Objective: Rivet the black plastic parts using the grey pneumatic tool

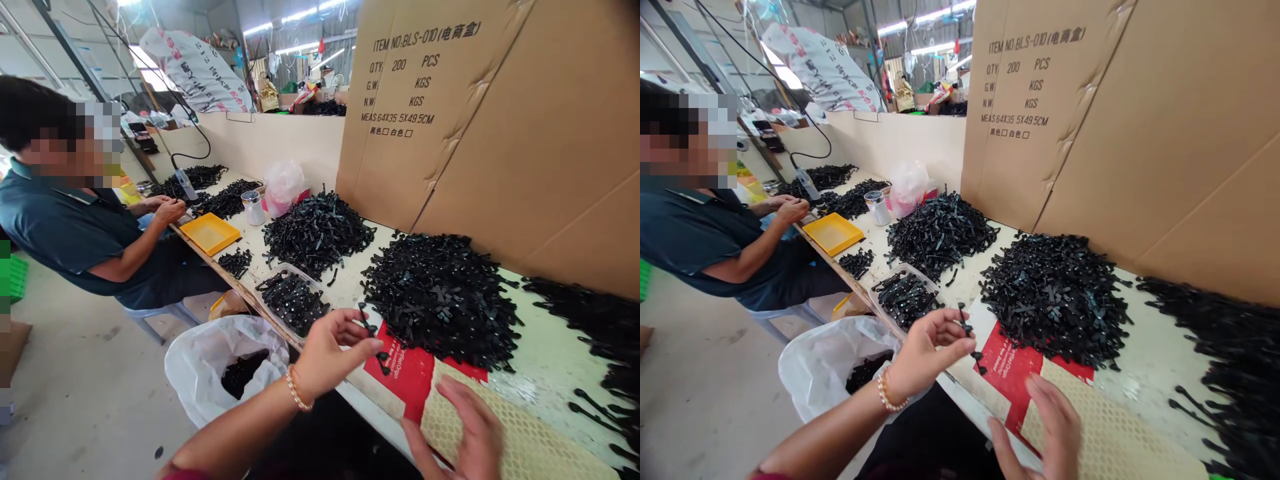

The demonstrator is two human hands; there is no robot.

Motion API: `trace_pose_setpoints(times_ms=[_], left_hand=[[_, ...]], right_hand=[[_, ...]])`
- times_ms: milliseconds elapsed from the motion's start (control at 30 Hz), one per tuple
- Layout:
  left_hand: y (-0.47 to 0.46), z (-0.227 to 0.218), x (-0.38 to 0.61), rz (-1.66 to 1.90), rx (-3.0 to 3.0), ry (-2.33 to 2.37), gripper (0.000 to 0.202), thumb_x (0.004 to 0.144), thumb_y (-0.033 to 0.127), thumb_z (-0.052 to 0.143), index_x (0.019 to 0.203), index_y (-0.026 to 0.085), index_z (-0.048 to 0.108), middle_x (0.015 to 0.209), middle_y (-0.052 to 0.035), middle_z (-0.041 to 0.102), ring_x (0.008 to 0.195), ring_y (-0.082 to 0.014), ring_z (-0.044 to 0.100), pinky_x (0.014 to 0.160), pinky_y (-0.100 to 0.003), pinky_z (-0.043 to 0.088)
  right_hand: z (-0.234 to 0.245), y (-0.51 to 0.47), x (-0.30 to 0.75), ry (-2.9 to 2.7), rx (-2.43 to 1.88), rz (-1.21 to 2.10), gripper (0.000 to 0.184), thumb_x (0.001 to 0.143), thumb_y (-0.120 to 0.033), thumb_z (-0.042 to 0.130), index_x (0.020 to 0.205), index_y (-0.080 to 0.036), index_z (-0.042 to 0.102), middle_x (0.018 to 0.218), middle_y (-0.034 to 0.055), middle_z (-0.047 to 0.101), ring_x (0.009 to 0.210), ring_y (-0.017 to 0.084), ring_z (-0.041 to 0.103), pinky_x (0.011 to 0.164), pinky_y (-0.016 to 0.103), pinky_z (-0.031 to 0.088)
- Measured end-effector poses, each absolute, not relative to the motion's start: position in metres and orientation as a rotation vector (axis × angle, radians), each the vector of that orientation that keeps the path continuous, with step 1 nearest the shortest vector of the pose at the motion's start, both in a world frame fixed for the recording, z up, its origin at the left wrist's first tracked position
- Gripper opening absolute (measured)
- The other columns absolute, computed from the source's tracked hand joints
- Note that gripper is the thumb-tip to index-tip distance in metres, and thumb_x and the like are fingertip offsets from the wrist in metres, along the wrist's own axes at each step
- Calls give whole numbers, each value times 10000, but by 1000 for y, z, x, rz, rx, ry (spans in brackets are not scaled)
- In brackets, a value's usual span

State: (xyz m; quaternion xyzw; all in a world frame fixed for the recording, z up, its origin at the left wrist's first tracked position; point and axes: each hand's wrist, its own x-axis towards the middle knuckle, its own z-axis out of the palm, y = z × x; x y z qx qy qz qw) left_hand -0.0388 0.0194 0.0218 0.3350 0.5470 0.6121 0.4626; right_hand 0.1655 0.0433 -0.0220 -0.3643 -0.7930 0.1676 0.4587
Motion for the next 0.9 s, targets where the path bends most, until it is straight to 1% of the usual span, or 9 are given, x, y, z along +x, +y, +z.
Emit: trace_pose_setpoints(times_ms=[67,167,300,433,567,633,733,833,900], left_hand=[[18,16,-25,1514,808,1390,486,641,352,812,1016,135,594,787,-60,683,717,-160,654,721,-264,524],[16,8,-18,1514,796,1468,455,658,316,800,1028,139,602,793,-66,699,751,-179,665,757,-276,526],[14,4,-32,1470,861,1524,457,701,314,756,1091,130,606,821,-76,712,759,-184,669,754,-274,526],[21,8,-83,1359,1073,1719,478,755,349,691,1189,171,598,971,-92,710,775,-190,658,719,-280,511],[39,3,-135,1161,1427,2279,484,723,411,695,1155,205,621,1129,-109,654,1049,-295,578,967,-415,401],[47,-5,-146,922,1562,2444,500,717,444,681,1149,205,606,1178,-117,629,1135,-329,520,1002,-477,353],[56,-17,-145,694,1649,2517,461,727,451,654,1117,214,589,1145,-105,637,1115,-312,531,994,-483,355],[58,-25,-140,687,1652,2534,387,732,432,642,1055,225,588,1067,-79,650,1076,-281,551,1015,-459,346],[57,-28,-139,717,1635,2552,404,729,421,640,1073,218,579,1076,-81,641,1085,-279,544,1034,-456,331]], right_hand=[[-23,58,145,-2089,-799,466,446,866,-417,605,1259,-230,510,1175,119,593,1041,287,594,830,429,543],[-20,73,123,-2196,-679,496,299,924,-344,521,1207,-248,544,1063,87,658,923,246,654,740,360,575],[-16,82,111,-2213,-641,531,240,923,-346,523,1122,-244,611,989,77,689,860,240,676,703,339,582],[-18,98,100,-2153,-843,738,349,882,-413,579,1178,-231,602,959,71,690,785,218,672,688,318,572],[-28,124,82,-2105,-1013,910,425,827,-498,613,1153,-225,627,806,36,661,716,196,638,657,294,543],[-35,135,71,-2126,-1029,985,412,829,-503,599,1127,-223,646,815,42,657,719,192,624,661,294,528],[-44,146,54,-2144,-1010,1040,400,828,-485,599,1119,-217,655,806,47,653,709,190,606,684,305,510],[-49,150,39,-2143,-982,1064,388,827,-463,606,1124,-218,656,799,45,651,723,190,601,680,299,501],[-49,152,30,-2152,-952,1100,378,828,-451,608,1124,-222,656,801,41,652,722,187,600,682,296,501]])
